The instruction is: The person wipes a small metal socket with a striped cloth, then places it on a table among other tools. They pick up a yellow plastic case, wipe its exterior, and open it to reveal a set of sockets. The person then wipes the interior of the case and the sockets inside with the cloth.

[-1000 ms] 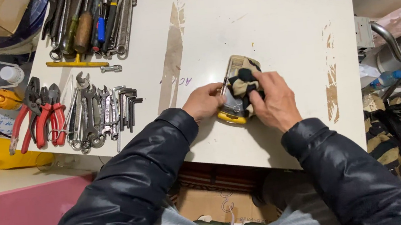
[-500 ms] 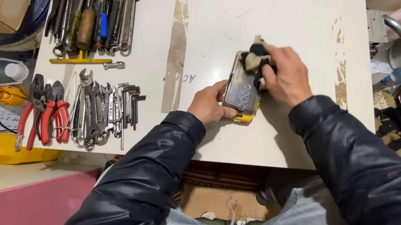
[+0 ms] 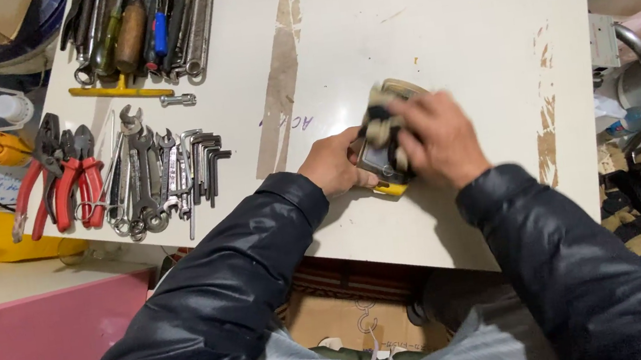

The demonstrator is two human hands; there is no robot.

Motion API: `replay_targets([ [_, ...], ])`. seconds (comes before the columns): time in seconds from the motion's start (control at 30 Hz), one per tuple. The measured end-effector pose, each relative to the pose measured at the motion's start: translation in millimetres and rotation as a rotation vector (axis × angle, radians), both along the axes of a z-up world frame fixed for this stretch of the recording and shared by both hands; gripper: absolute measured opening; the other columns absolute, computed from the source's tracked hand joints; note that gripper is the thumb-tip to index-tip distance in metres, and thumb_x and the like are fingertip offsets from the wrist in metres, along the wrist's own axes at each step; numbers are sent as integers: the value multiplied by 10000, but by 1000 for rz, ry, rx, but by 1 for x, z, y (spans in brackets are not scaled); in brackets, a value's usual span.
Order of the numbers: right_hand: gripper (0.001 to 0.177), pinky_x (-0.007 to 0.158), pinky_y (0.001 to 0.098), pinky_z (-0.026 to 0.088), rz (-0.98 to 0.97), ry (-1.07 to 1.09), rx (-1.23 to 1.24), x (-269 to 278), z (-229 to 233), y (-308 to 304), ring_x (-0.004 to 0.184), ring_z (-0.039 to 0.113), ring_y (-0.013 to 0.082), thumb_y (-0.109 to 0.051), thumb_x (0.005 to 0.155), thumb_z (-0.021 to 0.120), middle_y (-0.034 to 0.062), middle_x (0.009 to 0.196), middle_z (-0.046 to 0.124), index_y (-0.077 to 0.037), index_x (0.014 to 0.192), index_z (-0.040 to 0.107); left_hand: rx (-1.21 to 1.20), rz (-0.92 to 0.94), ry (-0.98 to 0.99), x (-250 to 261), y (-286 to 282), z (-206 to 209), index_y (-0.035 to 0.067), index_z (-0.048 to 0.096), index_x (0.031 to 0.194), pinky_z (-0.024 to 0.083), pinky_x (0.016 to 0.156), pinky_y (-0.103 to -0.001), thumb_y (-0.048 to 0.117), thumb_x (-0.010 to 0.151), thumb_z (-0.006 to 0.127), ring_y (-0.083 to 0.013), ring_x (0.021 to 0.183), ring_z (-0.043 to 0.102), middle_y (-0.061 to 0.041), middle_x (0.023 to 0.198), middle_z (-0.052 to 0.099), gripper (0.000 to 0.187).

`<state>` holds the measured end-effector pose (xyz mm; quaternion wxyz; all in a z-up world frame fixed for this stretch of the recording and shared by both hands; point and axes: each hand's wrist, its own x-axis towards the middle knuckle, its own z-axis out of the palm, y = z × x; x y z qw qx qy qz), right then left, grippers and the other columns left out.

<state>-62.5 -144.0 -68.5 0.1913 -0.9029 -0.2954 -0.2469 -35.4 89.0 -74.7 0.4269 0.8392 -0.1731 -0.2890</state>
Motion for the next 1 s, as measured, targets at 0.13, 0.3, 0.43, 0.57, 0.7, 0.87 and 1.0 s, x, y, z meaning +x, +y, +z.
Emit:
replay_targets([
  [0.13, 401, 772, 457, 537, -318, 40, 1, 19, 12, -1, 921, 599, 355, -181, 926, 672, 127, 971, 537, -96, 1318, 674, -4, 33, 21, -1, 3, 2, 151, 504, 1498, 585, 960, -460, 319, 645, 966, -312, 1025, 711, -109, 954, 692, 985],
  [0.3, 393, 780, 441, 541, -268, 34, -72, -18, 15, 18, 940, 599, 336, -213, 875, 693, 96, 975, 531, -136, 1261, 681, -32, 49, 27, -1, 2, -9, 148, 512, 1484, 592, 945, -435, 342, 629, 977, -285, 1017, 713, -93, 957, 692, 992],
  [0.43, 392, 790, 383, 545, -53, 153, -35, -50, 6, 21, 888, 621, 301, -364, 882, 588, 53, 929, 538, -235, 1240, 684, -61, -6, -30, 0, 1, 1, 120, 487, 1504, 579, 971, -530, 108, 752, 843, -430, 1150, 665, -225, 1222, 683, 832],
  [0.57, 453, 835, 385, 553, -101, 141, -71, -32, -12, -6, 955, 629, 302, -405, 891, 577, 73, 998, 563, -206, 1287, 673, -79, 11, 2, 4, 3, -1, 122, 517, 1487, 595, 935, -474, 269, 645, 978, -389, 1080, 707, -206, 1133, 720, 971],
  [0.7, 470, 820, 478, 559, -257, 128, -16, 5, 12, -16, 984, 628, 375, -216, 902, 658, 145, 1018, 559, -134, 1365, 645, -35, 34, 23, 3, -1, -11, 144, 529, 1477, 610, 911, -404, 331, 605, 991, -264, 999, 737, -125, 983, 724, 1004],
  [0.87, 426, 726, 563, 535, -440, 278, 66, 2, 10, -12, 876, 631, 440, -248, 938, 631, 154, 921, 506, -70, 1322, 579, -35, 53, 46, 2, 3, -10, 179, 541, 1472, 619, 879, -377, 344, 601, 987, -244, 935, 737, -89, 911, 706, 992],
  [1.0, 451, 692, 504, 565, -385, 228, -103, -53, 17, 12, 854, 654, 379, -208, 875, 646, 116, 910, 521, -99, 1307, 583, 0, 39, 34, 5, 2, -6, 181, 550, 1465, 610, 898, -396, 358, 591, 982, -261, 951, 743, -92, 879, 714, 990],
])
